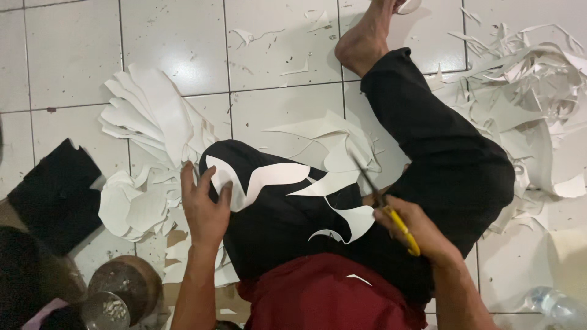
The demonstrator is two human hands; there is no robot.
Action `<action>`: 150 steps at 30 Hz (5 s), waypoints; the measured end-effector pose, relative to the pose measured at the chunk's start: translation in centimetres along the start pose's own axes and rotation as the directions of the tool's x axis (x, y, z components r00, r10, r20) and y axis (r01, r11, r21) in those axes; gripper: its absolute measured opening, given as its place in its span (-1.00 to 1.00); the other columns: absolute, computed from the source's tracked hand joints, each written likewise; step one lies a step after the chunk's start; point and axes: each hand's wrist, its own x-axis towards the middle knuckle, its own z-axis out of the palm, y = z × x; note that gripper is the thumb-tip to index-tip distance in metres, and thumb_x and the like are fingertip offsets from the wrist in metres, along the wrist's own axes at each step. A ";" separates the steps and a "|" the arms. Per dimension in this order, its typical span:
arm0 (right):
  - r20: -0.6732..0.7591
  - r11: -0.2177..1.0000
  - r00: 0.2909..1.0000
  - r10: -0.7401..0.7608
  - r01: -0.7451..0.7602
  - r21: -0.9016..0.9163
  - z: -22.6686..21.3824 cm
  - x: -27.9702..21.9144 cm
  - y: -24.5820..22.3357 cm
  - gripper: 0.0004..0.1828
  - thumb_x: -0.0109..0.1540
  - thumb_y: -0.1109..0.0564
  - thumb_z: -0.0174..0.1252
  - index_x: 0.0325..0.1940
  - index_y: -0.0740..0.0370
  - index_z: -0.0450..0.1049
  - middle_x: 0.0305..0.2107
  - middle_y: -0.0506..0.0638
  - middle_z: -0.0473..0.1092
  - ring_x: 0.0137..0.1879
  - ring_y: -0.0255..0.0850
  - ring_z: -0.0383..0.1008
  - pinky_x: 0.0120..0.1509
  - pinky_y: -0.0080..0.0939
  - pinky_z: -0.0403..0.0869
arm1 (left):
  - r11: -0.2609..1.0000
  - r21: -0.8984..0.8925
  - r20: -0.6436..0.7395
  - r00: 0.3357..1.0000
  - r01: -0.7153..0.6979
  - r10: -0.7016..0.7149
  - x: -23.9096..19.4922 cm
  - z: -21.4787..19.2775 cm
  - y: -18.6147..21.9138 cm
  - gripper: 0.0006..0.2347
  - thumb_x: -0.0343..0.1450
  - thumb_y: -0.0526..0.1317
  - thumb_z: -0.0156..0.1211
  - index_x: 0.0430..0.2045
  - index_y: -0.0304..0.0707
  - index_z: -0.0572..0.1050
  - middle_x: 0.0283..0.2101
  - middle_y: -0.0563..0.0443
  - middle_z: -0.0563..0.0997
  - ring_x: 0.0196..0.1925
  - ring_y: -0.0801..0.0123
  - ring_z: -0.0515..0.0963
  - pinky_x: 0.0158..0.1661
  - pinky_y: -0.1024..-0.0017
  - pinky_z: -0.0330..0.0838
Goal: The person sits on the floor and uses yellow-handled scissors to cut white paper into curved shapes. They repeatedly pick up sheets, cut them, and place the finished pieces on a pile to their left. At the end, they sweep some of the cut pieces aside with their hand.
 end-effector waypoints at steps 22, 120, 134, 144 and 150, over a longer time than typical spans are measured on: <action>-0.492 0.940 0.829 0.266 -0.109 0.324 0.8 3.6 -2.1 -0.83 0.31 0.12 -0.05 -0.25 0.30 0.33 -0.67 0.08 0.26 -0.60 -0.12 0.33 -0.47 -0.19 0.36 | 0.987 -0.159 -0.129 0.990 0.037 -0.058 -0.3 -6.4 -2.7 -0.69 0.53 -0.18 -0.19 0.05 -0.43 0.36 -0.46 -0.23 0.52 -0.31 0.07 0.57 -0.17 0.14 0.39; -0.173 0.764 0.787 -0.593 0.617 0.189 4.2 -0.8 -3.7 -0.53 0.22 -0.22 -0.25 -0.30 0.22 0.30 -0.60 0.00 0.29 -0.47 -0.25 0.33 -0.45 -0.23 0.36 | 0.377 -0.925 0.051 0.972 -0.039 0.228 1.7 8.7 14.4 -0.57 0.26 -0.44 0.25 0.04 -0.27 0.37 -0.43 0.14 0.24 -0.28 0.71 0.37 -0.43 0.64 0.44; -0.279 0.844 0.836 -0.472 0.520 0.133 4.5 0.6 -2.5 -0.67 0.19 -0.06 -0.16 -0.50 0.19 0.31 -0.78 -0.04 0.25 -0.63 -0.24 0.21 -0.53 -0.25 0.24 | 0.479 -0.877 0.071 0.971 -0.048 0.228 1.6 8.0 15.6 -0.57 0.25 -0.41 0.29 0.02 -0.19 0.40 -0.47 0.06 0.20 -0.47 0.64 0.38 -0.52 0.58 0.51; -0.378 0.792 0.762 -0.527 0.601 0.107 5.2 0.3 -3.3 -0.74 0.20 0.11 -0.12 -0.58 0.16 0.32 -0.85 -0.08 0.20 -0.69 -0.35 0.13 -0.62 -0.36 0.18 | 0.507 -0.859 0.080 0.959 -0.072 0.271 1.9 8.2 14.8 -0.57 0.25 -0.40 0.27 0.02 -0.19 0.39 -0.44 -0.09 0.28 -0.54 0.53 0.45 -0.56 0.54 0.49; -0.353 0.817 0.780 -0.517 0.573 0.067 4.1 -0.3 -5.0 -0.71 0.23 0.01 -0.22 -0.50 0.15 0.26 -0.79 -0.08 0.23 -0.62 -0.27 0.18 -0.53 -0.25 0.24 | 0.508 -0.860 0.156 0.920 -0.053 0.360 1.4 6.9 15.9 -0.60 0.23 -0.40 0.29 -0.03 -0.11 0.46 -0.55 -0.02 0.27 -0.50 0.52 0.47 -0.60 0.53 0.41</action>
